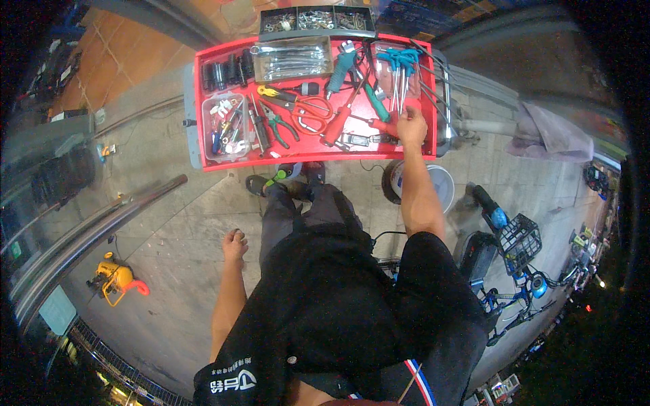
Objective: The person removes a bicycle wheel, inspects the cassette and hub, then uses a punch and hammer to tap the cassette area. The person retrieves tools from a red toolbox and continues tapping the wheel hub while holding the wheel on the floor.
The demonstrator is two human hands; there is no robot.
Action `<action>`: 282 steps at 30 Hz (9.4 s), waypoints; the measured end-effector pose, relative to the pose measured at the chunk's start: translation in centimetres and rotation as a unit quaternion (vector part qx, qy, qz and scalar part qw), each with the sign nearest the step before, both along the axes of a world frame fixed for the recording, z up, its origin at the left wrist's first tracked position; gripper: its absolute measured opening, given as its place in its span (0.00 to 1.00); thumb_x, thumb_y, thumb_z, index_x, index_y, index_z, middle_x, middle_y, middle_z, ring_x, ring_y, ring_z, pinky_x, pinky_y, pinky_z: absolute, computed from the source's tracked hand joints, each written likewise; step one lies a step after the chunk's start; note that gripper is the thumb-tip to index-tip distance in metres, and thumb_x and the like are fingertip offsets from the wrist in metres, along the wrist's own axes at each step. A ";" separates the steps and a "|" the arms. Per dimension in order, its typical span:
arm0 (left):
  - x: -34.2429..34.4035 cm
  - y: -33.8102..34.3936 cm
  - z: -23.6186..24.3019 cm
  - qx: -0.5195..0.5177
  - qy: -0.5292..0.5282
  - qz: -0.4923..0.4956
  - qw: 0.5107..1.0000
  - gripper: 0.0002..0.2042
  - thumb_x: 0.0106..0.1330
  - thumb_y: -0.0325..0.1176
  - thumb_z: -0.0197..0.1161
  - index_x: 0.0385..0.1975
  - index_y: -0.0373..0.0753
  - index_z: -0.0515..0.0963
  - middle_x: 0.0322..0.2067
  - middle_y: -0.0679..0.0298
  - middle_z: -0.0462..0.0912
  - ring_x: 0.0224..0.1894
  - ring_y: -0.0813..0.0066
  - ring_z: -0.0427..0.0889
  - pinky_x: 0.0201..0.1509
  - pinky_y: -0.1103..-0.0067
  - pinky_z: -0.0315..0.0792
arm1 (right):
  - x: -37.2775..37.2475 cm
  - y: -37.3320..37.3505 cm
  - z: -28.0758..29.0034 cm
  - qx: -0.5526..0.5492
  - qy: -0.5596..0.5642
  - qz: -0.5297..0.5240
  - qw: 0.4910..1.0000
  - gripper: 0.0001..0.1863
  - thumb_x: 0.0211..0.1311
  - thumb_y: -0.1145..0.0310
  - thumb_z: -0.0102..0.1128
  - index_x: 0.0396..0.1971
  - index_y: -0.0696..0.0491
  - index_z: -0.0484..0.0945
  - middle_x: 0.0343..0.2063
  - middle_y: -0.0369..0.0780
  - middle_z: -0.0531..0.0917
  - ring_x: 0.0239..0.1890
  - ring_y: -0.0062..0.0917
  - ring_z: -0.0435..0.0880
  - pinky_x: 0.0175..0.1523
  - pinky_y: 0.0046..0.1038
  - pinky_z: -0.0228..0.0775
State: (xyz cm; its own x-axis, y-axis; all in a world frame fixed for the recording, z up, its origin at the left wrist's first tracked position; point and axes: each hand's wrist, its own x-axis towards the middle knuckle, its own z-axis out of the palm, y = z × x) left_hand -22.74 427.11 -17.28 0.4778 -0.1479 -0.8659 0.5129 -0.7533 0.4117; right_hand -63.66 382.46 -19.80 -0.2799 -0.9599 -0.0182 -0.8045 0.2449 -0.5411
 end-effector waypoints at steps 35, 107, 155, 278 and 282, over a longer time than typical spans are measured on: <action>-2.7 0.9 -0.2 0.004 -0.020 -0.004 1.000 0.19 0.66 0.34 0.61 0.55 0.35 0.75 0.39 0.61 0.80 0.31 0.75 0.76 0.29 0.80 0.71 | 15.2 -1.3 5.0 0.062 0.065 0.344 0.935 0.22 0.61 0.48 0.60 0.50 0.45 0.80 0.37 0.53 0.84 0.43 0.47 0.84 0.47 0.46 0.77; -3.3 0.3 0.3 0.011 0.000 0.004 1.000 0.21 0.67 0.33 0.61 0.58 0.35 0.71 0.38 0.65 0.79 0.29 0.80 0.74 0.28 0.83 0.68 | 9.8 6.2 4.4 -0.007 0.021 0.312 0.950 0.18 0.57 0.62 0.62 0.47 0.51 0.81 0.45 0.47 0.81 0.49 0.45 0.77 0.57 0.45 0.66; -12.3 -20.8 16.6 -0.310 -0.258 -0.763 0.504 0.40 0.50 0.34 0.74 0.64 0.32 0.64 0.60 0.44 0.71 0.63 0.51 0.70 0.66 0.64 0.66 | 5.0 21.3 17.1 0.206 -0.202 0.375 0.881 0.21 0.54 0.67 0.63 0.48 0.58 0.73 0.45 0.53 0.77 0.50 0.51 0.76 0.55 0.45 0.70; -38.2 66.2 -54.7 -0.556 0.040 -0.814 -0.162 0.27 0.54 0.35 0.70 0.54 0.37 0.72 0.52 0.49 0.74 0.56 0.48 0.72 0.59 0.61 0.68 | 10.1 140.6 -40.5 -0.012 0.062 -0.501 0.863 0.26 0.44 0.72 0.71 0.48 0.56 0.78 0.33 0.45 0.83 0.31 0.41 0.83 0.36 0.36 0.76; -39.1 60.5 -57.7 -0.569 -0.128 -0.804 -0.114 0.33 0.54 0.41 0.71 0.61 0.42 0.69 0.62 0.48 0.66 0.64 0.45 0.64 0.65 0.54 0.61 | 9.7 140.2 -40.6 -0.024 0.105 -0.489 0.865 0.27 0.46 0.65 0.73 0.49 0.55 0.78 0.28 0.41 0.82 0.27 0.36 0.83 0.32 0.34 0.77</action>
